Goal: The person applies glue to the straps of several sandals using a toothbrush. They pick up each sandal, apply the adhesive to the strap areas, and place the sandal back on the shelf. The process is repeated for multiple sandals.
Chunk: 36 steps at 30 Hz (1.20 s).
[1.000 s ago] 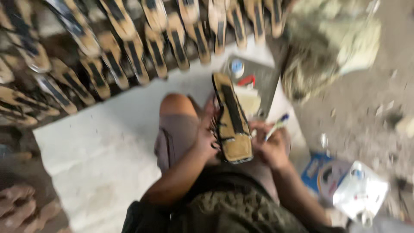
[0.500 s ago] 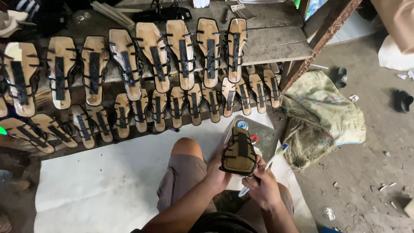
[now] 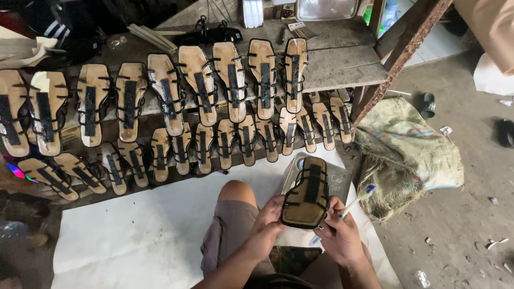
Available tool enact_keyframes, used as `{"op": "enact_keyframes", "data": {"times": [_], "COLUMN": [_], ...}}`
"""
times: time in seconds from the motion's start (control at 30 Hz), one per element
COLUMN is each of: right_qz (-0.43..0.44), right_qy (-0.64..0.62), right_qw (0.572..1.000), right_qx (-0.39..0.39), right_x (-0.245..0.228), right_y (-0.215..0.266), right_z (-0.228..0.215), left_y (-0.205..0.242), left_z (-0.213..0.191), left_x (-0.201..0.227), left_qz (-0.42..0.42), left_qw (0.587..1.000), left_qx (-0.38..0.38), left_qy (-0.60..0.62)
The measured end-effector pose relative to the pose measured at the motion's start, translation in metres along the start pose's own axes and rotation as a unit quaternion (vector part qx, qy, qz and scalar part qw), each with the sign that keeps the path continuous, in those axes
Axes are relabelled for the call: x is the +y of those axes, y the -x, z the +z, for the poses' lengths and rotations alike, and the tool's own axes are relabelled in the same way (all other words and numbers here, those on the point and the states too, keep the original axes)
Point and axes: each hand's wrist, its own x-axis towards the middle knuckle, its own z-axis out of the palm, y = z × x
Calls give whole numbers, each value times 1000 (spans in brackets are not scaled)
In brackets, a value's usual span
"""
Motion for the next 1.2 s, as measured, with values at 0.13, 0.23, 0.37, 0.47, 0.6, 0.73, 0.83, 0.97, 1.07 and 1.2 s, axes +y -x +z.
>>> {"op": "enact_keyframes", "data": {"times": [0.13,0.23,0.37,0.47,0.6,0.73,0.83,0.97,1.07,1.2], "right_qz": [-3,-4,-18,-66,-138,-162,-164,-160,-193,-241], "right_qy": [21,27,70,281,507,499,567,581,621,645], "right_qw": [1000,1000,996,951,844,844,807,797,759,725], "right_qx": [9,9,48,115,109,109,3,-24,2,-35], "right_x": [7,10,12,3,-30,-42,-53,-48,-40,-38], "right_y": [3,7,5,15,36,48,47,38,37,41], "right_z": [-8,-12,-10,-5,6,43,65,75,78,75], "left_y": [-4,-6,-13,-12,-7,-7,-9,-6,-3,0], "left_z": [-1,0,3,5,0,26,45,52,54,55], "left_x": [1,-5,-5,14,65,107,121,122,121,123], "left_qz": [-36,-52,-7,77,117,159,136,179,186,186], "left_qw": [999,998,994,975,894,782,772,739,731,710], "left_qx": [3,47,101,90,17,-61,-81,-78,-73,-57], "left_qy": [-37,-5,-32,-187,-432,-599,-616,-645,-652,-676]}}
